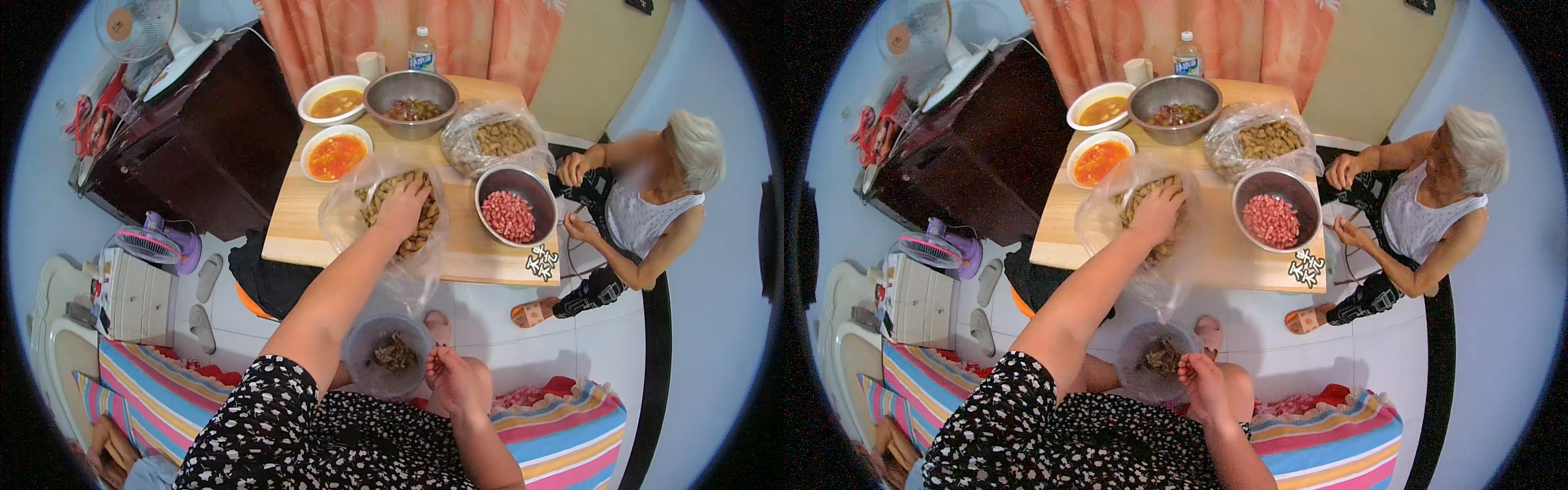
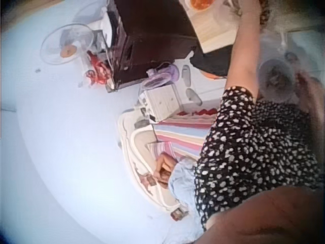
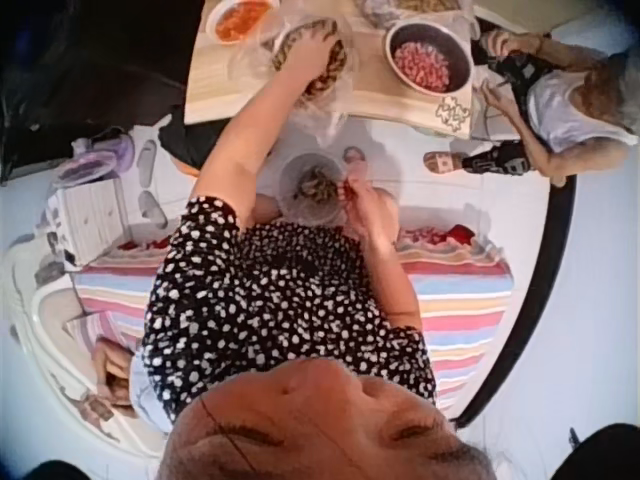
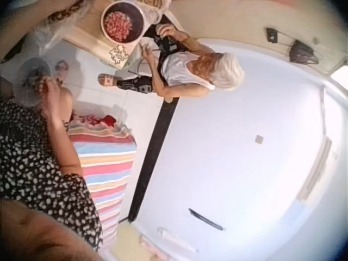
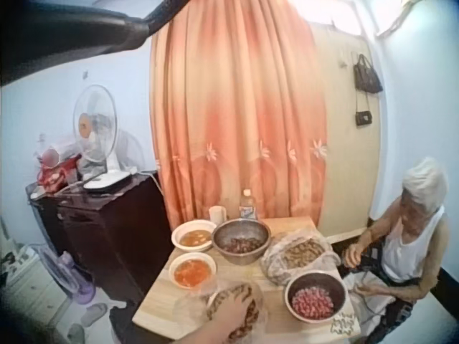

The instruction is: The person sits on the floor and manually peels peanuts, removing the shells and placing the kernels into a metal bowl. They handle the peanuts one by one, separating the edible parts from the waste shells which are discarded into a basket.

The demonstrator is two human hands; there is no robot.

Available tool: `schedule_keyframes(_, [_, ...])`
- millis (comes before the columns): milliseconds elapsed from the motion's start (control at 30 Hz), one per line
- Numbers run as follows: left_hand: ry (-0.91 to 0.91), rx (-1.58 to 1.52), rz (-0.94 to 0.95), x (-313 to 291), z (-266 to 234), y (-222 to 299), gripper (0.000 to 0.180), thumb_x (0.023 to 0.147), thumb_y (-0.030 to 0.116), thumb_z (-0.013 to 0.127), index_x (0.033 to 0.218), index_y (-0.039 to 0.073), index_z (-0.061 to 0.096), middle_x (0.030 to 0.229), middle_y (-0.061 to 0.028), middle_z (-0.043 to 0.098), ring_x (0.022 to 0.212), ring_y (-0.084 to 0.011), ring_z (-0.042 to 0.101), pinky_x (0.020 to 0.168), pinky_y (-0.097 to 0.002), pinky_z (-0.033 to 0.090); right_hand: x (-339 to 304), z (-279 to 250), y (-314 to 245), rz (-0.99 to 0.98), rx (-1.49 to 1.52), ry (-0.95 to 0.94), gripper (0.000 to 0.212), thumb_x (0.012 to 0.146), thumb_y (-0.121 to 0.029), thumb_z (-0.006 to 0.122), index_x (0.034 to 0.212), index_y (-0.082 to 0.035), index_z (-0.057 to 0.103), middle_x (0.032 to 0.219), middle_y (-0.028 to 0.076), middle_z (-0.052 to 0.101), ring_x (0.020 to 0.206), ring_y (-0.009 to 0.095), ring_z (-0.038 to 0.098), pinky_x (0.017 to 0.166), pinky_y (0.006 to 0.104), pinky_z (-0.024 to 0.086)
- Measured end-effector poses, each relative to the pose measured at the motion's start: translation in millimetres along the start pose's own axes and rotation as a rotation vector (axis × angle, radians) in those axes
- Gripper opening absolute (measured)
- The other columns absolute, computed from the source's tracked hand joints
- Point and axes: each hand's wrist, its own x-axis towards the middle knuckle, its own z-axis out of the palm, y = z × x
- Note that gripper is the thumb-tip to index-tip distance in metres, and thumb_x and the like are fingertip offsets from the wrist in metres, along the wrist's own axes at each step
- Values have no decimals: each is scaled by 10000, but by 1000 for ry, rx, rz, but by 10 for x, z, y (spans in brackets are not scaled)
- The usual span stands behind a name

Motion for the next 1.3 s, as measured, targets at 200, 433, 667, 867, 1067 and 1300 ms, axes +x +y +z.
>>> schedule_keyframes(200, [-136, 39, 40, -109, -117, 70, 300, 725, 50, 541, 1024, 39, 559, 1050, -123, 516, 957, -276, 502, 809, -344, 439, 65, 52, -4, 14, 32, 7, 165, 891, -172, 462, 902, -23, 533, 805, 42, 553, 691, 122, 516, 612, 231, 432])
schedule_keyframes(433, [32, -1240, -524, -409, -616, -85, 189, 870, 219, 473, 881, 39, 531, 853, -75, 573, 729, -174, 541, 668, -282, 452, -140, 220, 50, 52, 47, -80, 202, 888, -231, 469, 830, -46, 525, 784, 48, 558, 679, 134, 524, 594, 235, 429])
schedule_keyframes(667, [-479, -2143, -827, -1712, -1649, 559, 261, 890, 310, 448, 930, 58, 501, 786, -9, 514, 601, -74, 454, 458, -160, 337, -431, 448, 9, -145, 68, -284, 179, 891, -221, 480, 814, -63, 512, 648, -3, 427, 533, 86, 351, 462, 202, 287])
schedule_keyframes(867, [-772, -1971, -488, -2617, -1873, 875, 331, 943, 354, 333, 1020, 60, 464, 666, 13, 444, 521, -48, 367, 459, -155, 299, -958, 998, 186, -384, -550, -254, 275, 845, -137, 574, 1072, 18, 562, 641, -67, 454, 537, 13, 352, 475, 159, 281])
schedule_keyframes(1067, [-580, -1578, -392, -2926, -1981, 1031, 308, 936, 301, 383, 1067, 34, 464, 660, 15, 470, 523, -48, 404, 472, -182, 345, -1139, 885, 411, -546, -717, -299, 196, 809, -90, 603, 958, 35, 628, 687, -48, 532, 626, 40, 455, 554, 177, 371])
schedule_keyframes(1300, [-162, -1027, -330, -3151, -1978, 1293, 210, 876, 151, 481, 1022, 9, 532, 850, -84, 602, 768, -162, 563, 693, -290, 442, -1328, 882, 549, -572, -591, -219, 155, 794, -48, 603, 931, 13, 640, 629, -83, 451, 564, 17, 367, 502, 165, 306])
